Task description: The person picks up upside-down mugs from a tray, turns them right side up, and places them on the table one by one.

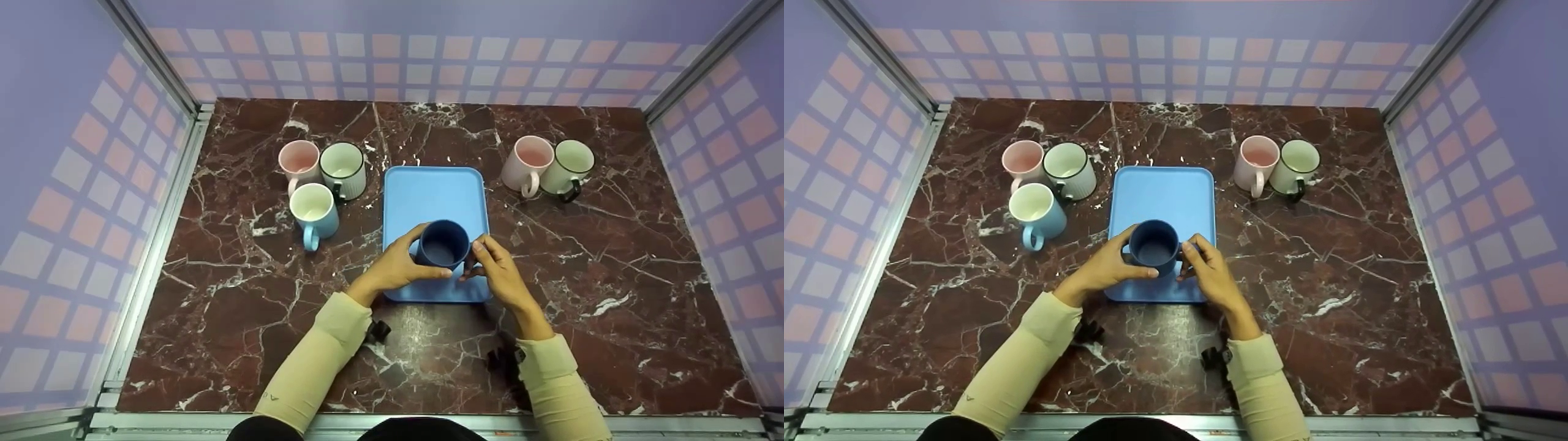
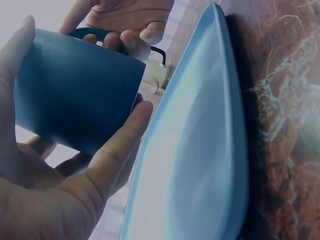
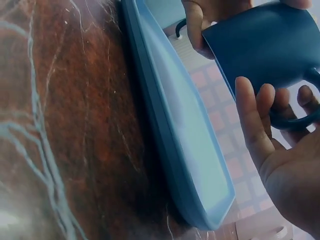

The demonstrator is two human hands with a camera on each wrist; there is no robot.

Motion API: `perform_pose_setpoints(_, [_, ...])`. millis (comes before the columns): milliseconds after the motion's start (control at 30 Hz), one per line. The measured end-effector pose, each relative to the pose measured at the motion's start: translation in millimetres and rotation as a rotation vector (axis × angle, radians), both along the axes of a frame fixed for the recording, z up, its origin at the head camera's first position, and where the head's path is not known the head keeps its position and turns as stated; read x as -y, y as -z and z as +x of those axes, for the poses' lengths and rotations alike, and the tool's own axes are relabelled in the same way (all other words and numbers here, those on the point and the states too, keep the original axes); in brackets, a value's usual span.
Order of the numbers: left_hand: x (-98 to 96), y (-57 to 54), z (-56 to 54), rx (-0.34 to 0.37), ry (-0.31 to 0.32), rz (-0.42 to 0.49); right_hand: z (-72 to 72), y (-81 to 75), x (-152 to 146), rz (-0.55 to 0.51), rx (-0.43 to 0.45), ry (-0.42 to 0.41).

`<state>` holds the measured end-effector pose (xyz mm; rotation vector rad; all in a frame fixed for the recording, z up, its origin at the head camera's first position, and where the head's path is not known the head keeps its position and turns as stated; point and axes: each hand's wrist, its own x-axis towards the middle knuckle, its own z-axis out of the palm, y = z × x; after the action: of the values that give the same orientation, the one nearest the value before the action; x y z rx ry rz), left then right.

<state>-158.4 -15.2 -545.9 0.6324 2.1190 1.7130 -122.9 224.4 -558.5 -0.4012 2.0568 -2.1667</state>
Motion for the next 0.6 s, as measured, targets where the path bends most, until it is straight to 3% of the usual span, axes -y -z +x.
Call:
perform_pose_setpoints(400, [1.1,-0.6,1.2,-0.003,0.034,-0.024,0.1,5.8,-4.0,-0.047,-0.084,-0.084])
perform_pose_setpoints(600, [3.7,1.9,1.1,-0.024,0.051,-0.062,0.7,6.8,-4.2,-0.042,-0.073,-0.088])
